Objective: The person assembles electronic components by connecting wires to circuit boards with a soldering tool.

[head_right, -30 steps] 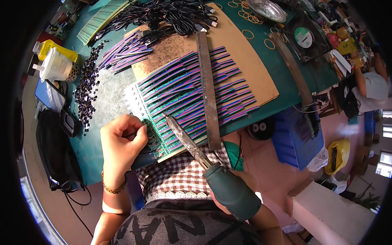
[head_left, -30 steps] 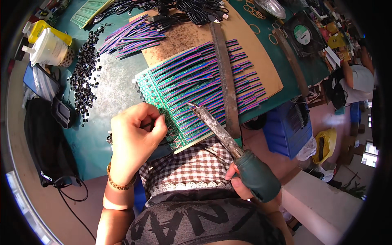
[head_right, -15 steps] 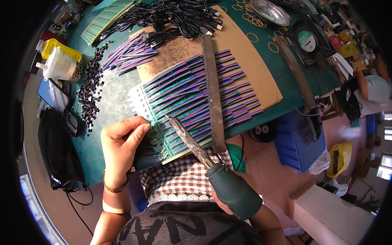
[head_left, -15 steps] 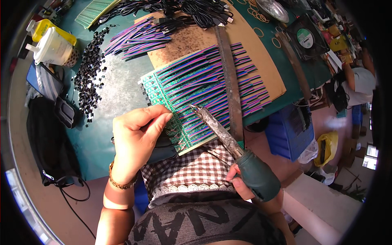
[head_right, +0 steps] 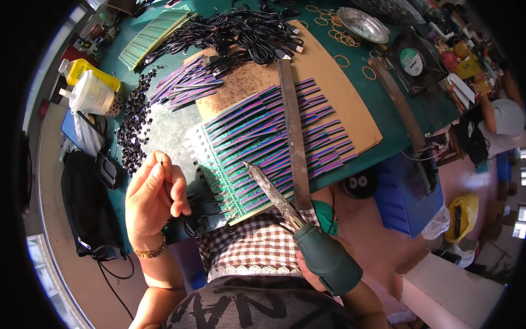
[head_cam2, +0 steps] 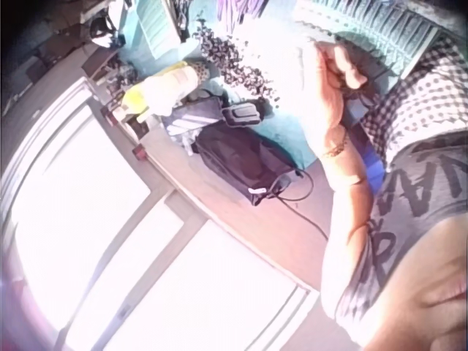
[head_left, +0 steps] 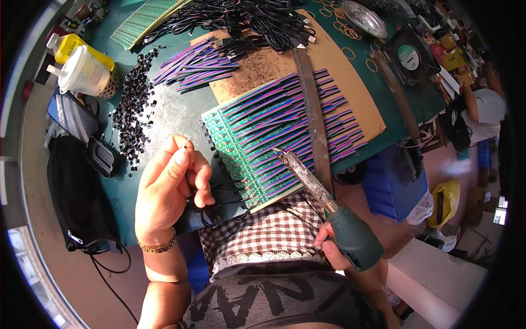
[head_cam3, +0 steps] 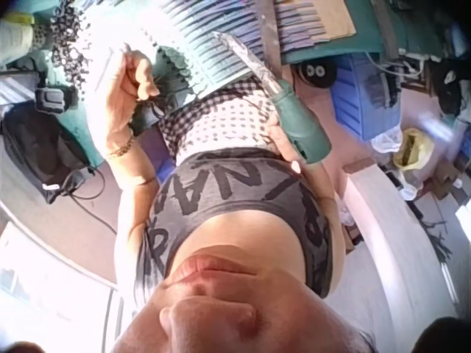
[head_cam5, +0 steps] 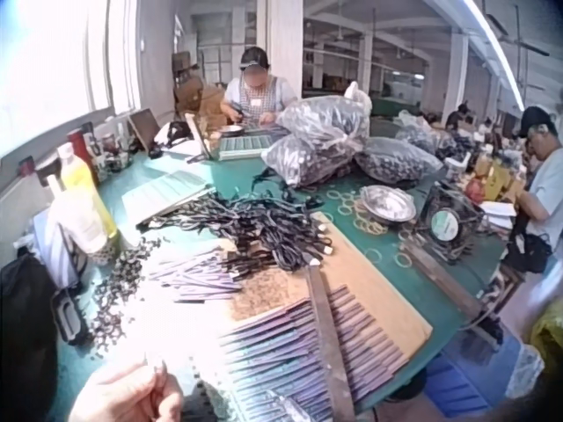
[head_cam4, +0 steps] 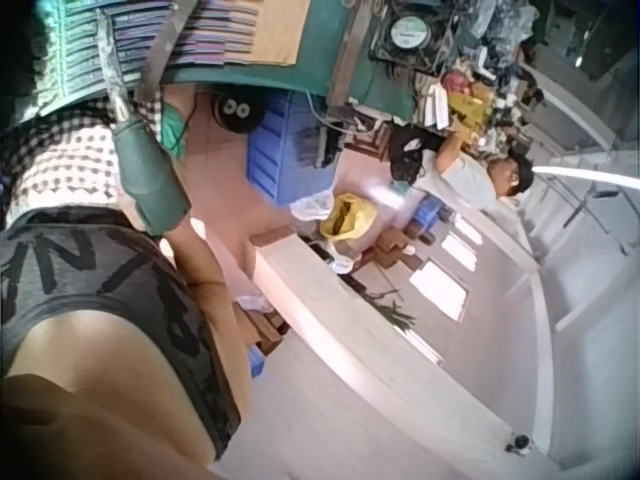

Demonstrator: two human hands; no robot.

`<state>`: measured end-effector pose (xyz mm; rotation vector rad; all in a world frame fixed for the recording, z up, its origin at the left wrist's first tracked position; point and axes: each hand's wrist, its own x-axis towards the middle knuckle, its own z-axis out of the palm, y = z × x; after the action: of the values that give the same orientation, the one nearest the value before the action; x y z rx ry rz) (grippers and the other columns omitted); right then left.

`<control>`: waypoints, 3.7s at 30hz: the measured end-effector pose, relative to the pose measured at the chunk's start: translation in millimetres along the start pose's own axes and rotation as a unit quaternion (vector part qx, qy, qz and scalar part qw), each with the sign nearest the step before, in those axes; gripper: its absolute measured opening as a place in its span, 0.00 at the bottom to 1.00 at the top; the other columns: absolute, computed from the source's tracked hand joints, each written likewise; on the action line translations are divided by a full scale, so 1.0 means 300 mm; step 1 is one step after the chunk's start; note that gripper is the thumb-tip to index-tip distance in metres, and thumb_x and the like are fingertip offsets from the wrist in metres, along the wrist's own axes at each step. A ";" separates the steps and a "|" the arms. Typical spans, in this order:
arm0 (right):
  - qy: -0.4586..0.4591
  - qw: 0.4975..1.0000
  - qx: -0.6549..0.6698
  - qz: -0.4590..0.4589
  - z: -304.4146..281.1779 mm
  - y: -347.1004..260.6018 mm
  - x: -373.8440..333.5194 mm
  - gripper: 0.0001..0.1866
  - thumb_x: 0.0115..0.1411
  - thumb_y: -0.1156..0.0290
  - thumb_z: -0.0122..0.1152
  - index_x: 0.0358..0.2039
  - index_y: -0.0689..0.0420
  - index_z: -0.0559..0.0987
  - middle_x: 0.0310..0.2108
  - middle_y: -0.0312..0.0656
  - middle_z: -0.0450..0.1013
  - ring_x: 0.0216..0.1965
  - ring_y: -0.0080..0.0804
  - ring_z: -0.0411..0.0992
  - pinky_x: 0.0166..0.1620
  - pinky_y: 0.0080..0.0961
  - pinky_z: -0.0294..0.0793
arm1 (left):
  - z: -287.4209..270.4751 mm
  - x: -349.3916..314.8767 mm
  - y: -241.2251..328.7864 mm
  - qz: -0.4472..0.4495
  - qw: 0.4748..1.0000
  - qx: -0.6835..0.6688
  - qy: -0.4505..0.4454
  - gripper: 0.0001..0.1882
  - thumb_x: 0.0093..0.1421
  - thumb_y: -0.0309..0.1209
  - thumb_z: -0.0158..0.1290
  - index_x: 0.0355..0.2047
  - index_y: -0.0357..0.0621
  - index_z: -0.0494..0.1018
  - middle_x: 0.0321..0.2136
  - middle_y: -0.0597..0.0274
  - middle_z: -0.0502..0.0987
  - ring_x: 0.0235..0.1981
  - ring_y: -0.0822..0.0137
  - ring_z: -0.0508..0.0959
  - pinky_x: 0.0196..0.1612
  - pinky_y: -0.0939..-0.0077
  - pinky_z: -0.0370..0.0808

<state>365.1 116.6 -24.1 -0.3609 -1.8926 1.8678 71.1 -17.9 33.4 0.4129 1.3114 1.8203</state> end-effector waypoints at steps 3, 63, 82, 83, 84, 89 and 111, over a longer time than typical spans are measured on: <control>-0.009 1.000 -0.011 -0.003 -0.001 -0.028 0.015 0.20 0.56 0.79 0.54 0.50 0.57 0.69 0.30 0.47 0.70 0.26 0.32 0.72 0.30 0.28 0.73 | -0.042 -0.034 0.088 0.104 0.990 0.006 -0.097 0.09 0.65 0.31 0.49 0.33 0.38 0.64 0.19 0.57 0.71 0.12 0.76 0.66 0.13 0.86 0.62; -0.103 0.986 -0.059 0.113 0.017 -0.038 0.019 0.09 0.53 0.78 0.60 0.37 0.59 0.78 0.35 0.39 0.77 0.36 0.31 0.76 0.38 0.24 0.75 | 0.073 0.037 -0.079 0.120 0.826 0.551 -0.001 0.05 0.41 0.24 0.56 0.17 0.41 0.69 0.19 0.62 0.65 0.16 0.67 0.69 0.22 0.74 0.68; -0.020 0.986 -0.039 0.161 0.024 -0.135 0.068 0.21 0.59 0.59 0.58 0.45 0.60 0.67 0.29 0.46 0.73 0.30 0.29 0.72 0.34 0.24 0.72 | 0.064 0.038 -0.077 0.111 0.826 0.553 -0.004 0.05 0.41 0.26 0.57 0.16 0.43 0.71 0.20 0.62 0.67 0.18 0.64 0.72 0.24 0.72 0.71; -0.021 0.986 -0.039 0.160 0.026 -0.135 0.070 0.21 0.59 0.59 0.58 0.45 0.60 0.67 0.29 0.46 0.73 0.30 0.29 0.72 0.34 0.24 0.72 | 0.065 0.037 -0.075 0.110 0.825 0.554 -0.006 0.05 0.41 0.26 0.57 0.16 0.43 0.71 0.20 0.62 0.67 0.18 0.63 0.72 0.25 0.72 0.71; -0.020 0.987 -0.044 0.157 0.027 -0.133 0.072 0.20 0.59 0.58 0.59 0.44 0.59 0.67 0.29 0.45 0.73 0.30 0.28 0.72 0.34 0.23 0.71 | 0.065 0.036 -0.074 0.108 0.824 0.556 -0.008 0.05 0.41 0.26 0.57 0.16 0.43 0.71 0.20 0.62 0.67 0.18 0.63 0.72 0.25 0.72 0.71; -0.018 0.982 -0.048 0.182 0.020 -0.136 0.063 0.20 0.59 0.59 0.60 0.44 0.59 0.68 0.28 0.44 0.72 0.30 0.28 0.71 0.33 0.23 0.71 | 0.060 0.036 -0.071 0.125 0.819 0.559 -0.020 0.04 0.42 0.26 0.57 0.17 0.43 0.71 0.20 0.61 0.67 0.19 0.63 0.72 0.25 0.71 0.72; -0.131 0.965 -0.204 0.102 -0.010 -0.067 0.031 0.06 0.54 0.74 0.57 0.29 0.63 0.76 0.27 0.43 0.72 0.29 0.31 0.71 0.33 0.25 0.70 | 0.071 0.049 -0.084 0.056 0.870 0.491 0.002 0.02 0.48 0.22 0.55 0.21 0.38 0.72 0.16 0.71 0.69 0.17 0.84 0.64 0.20 0.87 0.62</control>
<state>361.3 122.8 -2.9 -0.4740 -2.5150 1.7045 87.4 9.5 16.4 1.0261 2.1949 1.0885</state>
